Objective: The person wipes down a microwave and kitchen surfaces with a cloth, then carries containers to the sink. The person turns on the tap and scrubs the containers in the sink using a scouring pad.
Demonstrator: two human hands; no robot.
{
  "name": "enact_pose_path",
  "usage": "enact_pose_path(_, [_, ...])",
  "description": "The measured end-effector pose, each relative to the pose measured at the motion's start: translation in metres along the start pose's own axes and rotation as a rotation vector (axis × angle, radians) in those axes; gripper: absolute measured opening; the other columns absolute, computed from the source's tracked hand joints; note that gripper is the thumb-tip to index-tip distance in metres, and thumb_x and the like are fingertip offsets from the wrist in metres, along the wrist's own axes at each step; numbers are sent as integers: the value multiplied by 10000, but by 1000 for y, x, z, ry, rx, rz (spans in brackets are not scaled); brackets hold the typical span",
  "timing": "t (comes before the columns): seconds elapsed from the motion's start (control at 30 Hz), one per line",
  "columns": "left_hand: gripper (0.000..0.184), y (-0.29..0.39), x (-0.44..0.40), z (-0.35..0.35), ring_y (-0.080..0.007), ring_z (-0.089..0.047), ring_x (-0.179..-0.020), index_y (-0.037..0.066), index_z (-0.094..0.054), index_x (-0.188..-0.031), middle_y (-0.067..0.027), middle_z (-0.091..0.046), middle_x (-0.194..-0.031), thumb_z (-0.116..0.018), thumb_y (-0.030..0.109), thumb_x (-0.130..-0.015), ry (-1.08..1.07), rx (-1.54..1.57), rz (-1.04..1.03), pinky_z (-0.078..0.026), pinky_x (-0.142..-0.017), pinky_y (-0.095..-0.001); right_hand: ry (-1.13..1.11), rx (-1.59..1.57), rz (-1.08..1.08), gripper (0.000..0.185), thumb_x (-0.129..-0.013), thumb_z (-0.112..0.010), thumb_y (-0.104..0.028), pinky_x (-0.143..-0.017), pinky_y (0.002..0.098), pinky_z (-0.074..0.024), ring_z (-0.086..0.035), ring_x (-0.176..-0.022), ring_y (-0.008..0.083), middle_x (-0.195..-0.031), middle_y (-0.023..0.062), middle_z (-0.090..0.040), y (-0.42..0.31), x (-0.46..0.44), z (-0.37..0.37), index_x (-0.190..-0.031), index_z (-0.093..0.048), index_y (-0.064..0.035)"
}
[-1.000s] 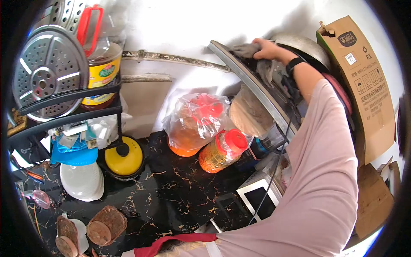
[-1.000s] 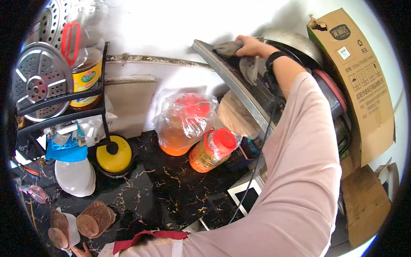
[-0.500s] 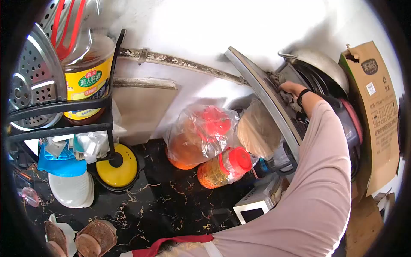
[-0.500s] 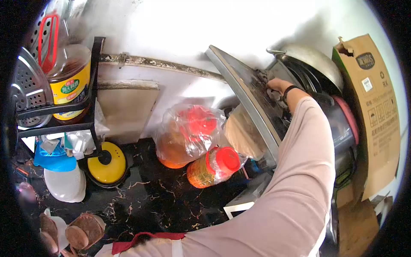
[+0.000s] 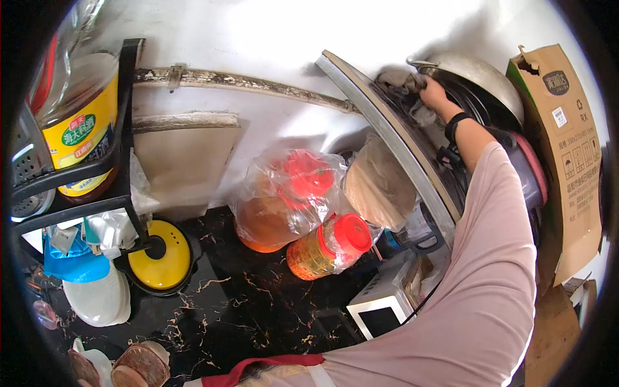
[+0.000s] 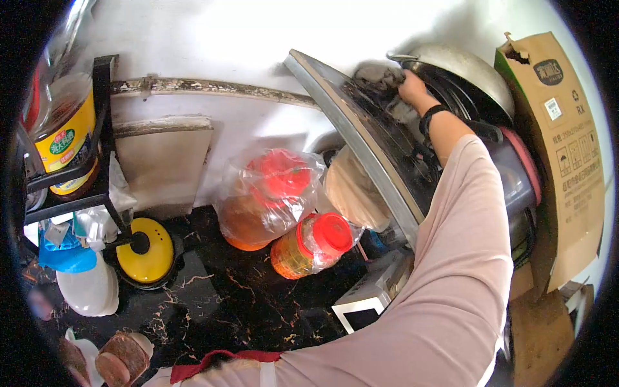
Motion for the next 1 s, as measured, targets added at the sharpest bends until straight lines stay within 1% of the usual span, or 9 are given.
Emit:
enact_pose_path(0.13, [652, -1, 1, -3, -435, -518, -1034, -121, -422, -1221, -315, -506, -1142, -626, 382, -860, -2, 2, 15, -420, -905, -485, -318, -2, -431, 525, -740, -611, -127, -749, 352, -489, -613, -905, 279, -1062, 195, -614, -42, 37, -10, -1246, -521, -20])
enact_pose_path(0.33, [649, -2, 0, -9, -435, -517, -1035, -120, -423, -1221, -315, -505, -1144, -623, 382, -862, -3, 13, 26, -419, -906, -485, -557, -611, -116, 469, -718, -615, -76, -816, 348, -472, -603, -937, 241, -1045, 149, -641, -42, 5, 1, -1181, -582, -6])
enact_pose_path(0.47, [647, -1, -4, -7, -435, -517, -1036, -120, -424, -1220, -315, -505, -1145, -622, 382, -863, 2, 10, 13, -419, -907, -485, 95, 54, -65, 522, -767, -590, -58, -926, 472, -418, -517, -1131, 343, -1235, 158, -555, -37, -31, 21, -1281, -496, -85])
enact_pose_path(0.57, [645, 0, -2, -8, -435, -516, -1037, -120, -425, -1220, -316, -504, -1145, -621, 381, -864, -4, 6, 14, -419, -907, -485, 52, 552, 91, 633, -797, -564, -59, -1011, 509, -346, -346, -1293, 366, -1433, 127, -355, -42, -7, 1, -1389, -356, -140])
enact_pose_path(0.63, [644, -1, 0, -9, -435, -516, -1038, -119, -425, -1220, -316, -504, -1146, -620, 381, -864, -2, 8, 17, -418, -908, -486, -334, 572, -158, 713, -823, -557, -143, -1091, 495, -252, -170, -1383, 349, -1524, 77, -144, -49, 14, -4, -1445, -209, -134])
enact_pose_path(0.7, [643, -2, 2, -9, -435, -516, -1038, -119, -426, -1220, -316, -504, -1146, -619, 381, -865, -6, 13, 25, -418, -908, -486, -548, 750, -126, 737, -797, -546, -94, -958, 501, -425, -360, -1290, 371, -1486, 193, -193, -9, -27, -61, -1449, -205, -135])
enact_pose_path(0.77, [642, -2, 2, -11, -435, -515, -1039, -119, -426, -1220, -316, -504, -1147, -618, 381, -865, -6, 16, 27, -418, -908, -486, -580, 355, -105, 604, -794, -507, -78, -655, 465, -468, -541, -913, 345, -1143, 224, -470, -14, -9, -50, -1367, -319, -65])
enact_pose_path(0.87, [641, -1, 5, -12, -435, -515, -1039, -119, -427, -1220, -316, -504, -1148, -617, 380, -866, -10, 23, 31, -417, -909, -486, -501, 140, 3, 430, -780, -458, -53, -463, 432, -450, -598, -606, 293, -793, 193, -611, -17, -8, -41, -1207, -490, -11])
enact_pose_path(1.0, [639, -2, 4, -12, -435, -515, -1040, -118, -428, -1220, -316, -503, -1149, -616, 380, -867, -13, 22, 20, -417, -909, -486, -413, -253, 9, 183, -767, -478, -60, -452, 337, -424, -508, -513, 169, -648, 79, -539, -40, 7, -8, -922, -568, -24])
Point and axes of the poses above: each hand's wrist, its own x-axis away from the middle knuckle, its own z-axis out of the back of the hand, y = z × x, the point moved 3 cm from there along -x, towards the middle knuckle
